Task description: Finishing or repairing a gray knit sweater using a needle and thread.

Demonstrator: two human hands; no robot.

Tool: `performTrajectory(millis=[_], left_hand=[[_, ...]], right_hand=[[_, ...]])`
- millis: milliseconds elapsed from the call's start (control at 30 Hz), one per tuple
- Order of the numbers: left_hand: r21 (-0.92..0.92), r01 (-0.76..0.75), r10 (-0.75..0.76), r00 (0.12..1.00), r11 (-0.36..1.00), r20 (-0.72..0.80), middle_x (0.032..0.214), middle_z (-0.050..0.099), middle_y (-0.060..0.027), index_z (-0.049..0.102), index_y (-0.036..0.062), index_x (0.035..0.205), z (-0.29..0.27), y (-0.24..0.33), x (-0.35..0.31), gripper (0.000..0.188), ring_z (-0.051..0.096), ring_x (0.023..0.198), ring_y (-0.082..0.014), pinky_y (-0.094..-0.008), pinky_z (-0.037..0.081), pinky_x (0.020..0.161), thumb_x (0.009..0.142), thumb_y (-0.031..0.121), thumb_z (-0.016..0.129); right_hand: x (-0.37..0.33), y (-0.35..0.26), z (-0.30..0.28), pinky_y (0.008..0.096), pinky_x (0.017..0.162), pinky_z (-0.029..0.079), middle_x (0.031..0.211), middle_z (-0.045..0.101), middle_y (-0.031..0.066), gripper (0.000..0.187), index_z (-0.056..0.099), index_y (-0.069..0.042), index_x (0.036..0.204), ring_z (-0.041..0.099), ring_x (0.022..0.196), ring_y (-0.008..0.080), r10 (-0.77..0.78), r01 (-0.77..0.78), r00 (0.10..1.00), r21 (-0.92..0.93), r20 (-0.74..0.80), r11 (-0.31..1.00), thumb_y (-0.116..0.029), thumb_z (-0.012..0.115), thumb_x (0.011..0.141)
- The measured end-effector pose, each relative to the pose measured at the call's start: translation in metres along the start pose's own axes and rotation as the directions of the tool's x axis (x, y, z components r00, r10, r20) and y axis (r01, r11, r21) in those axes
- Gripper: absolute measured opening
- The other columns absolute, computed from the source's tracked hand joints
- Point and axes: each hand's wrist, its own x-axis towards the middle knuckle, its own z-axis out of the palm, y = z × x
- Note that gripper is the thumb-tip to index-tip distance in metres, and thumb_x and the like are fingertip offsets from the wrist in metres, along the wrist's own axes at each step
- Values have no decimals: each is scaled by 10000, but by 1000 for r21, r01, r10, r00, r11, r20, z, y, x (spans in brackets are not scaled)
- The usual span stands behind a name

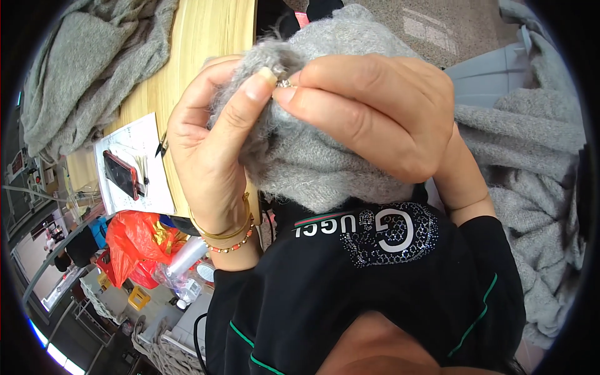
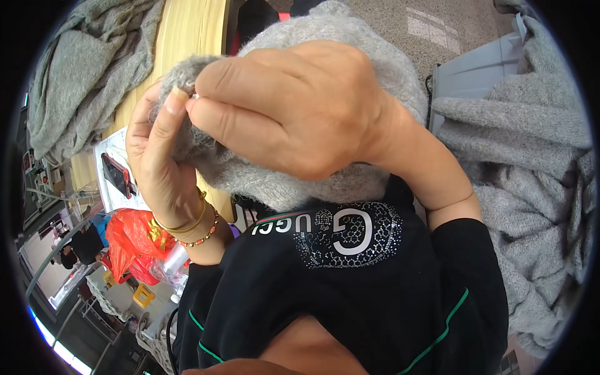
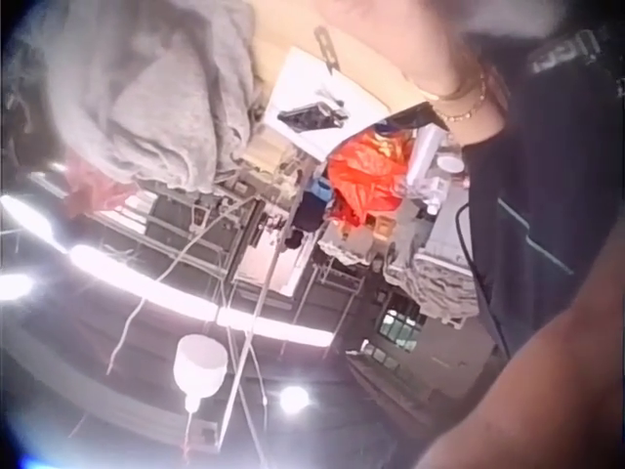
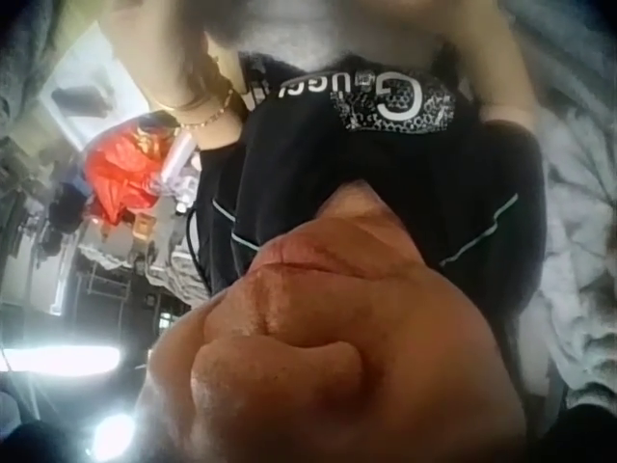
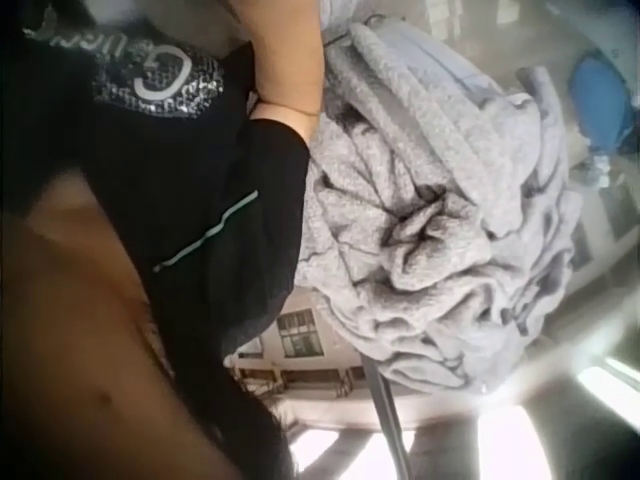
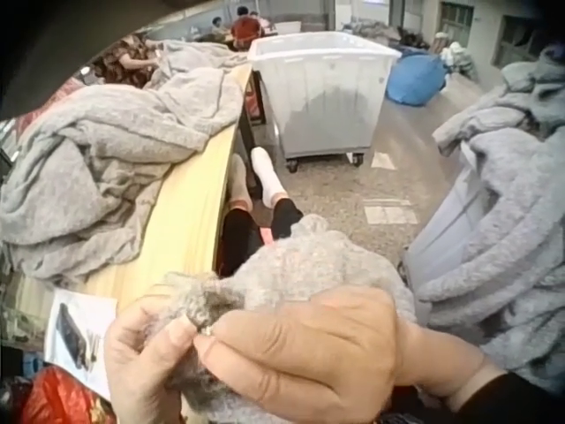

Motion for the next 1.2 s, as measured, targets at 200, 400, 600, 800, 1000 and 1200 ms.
performTrajectory(millis=[200,400,600,800,1000,1200], left_hand=[[-211,156,-149,988,965,47,996,702,-81,662,-35,1062,-13,-2,-3,192,653,887,-107,-228,503,837,878,13,692],[-279,105,-96,994,955,46,1010,704,-115,624,-42,1117,-19,-13,-9,239,677,916,-138,-242,528,841,888,-1,676],[-369,116,-98,993,922,68,1032,705,-140,615,-49,1126,-23,-16,-15,245,683,940,-157,-264,534,867,892,0,669],[-348,107,-99,994,931,41,1032,706,-150,611,-52,1130,-31,-21,-16,248,684,948,-167,-269,530,877,893,-1,665],[-322,116,-106,993,940,51,1028,707,-147,612,-53,1128,-36,-20,-9,248,683,950,-173,-273,532,870,892,1,668],[-116,149,-147,989,982,20,959,693,-41,667,0,1050,-32,-13,-17,172,628,878,-82,-239,513,800,893,64,694]], right_hand=[[-3,4,4,261,589,558,889,687,80,291,730,-38,985,684,718,188,-4,4,1000,12,-8,1000,-25,733,694],[-7,4,19,262,609,572,912,685,70,337,729,-45,1001,689,748,184,-11,11,999,3,-41,1000,50,749,678],[-10,-1,25,254,614,579,936,682,67,340,721,-42,1031,690,760,175,-31,32,998,23,-46,999,55,739,705],[-9,-6,28,264,624,554,947,661,81,410,720,-27,1054,662,755,180,92,-94,996,123,19,988,67,716,655],[-5,-3,31,268,623,536,941,651,83,435,714,-26,1078,646,755,189,48,-55,997,122,57,991,65,686,653],[0,-17,20,336,705,550,989,669,119,390,698,-22,1076,667,838,262,141,-159,974,92,176,983,86,674,702]])
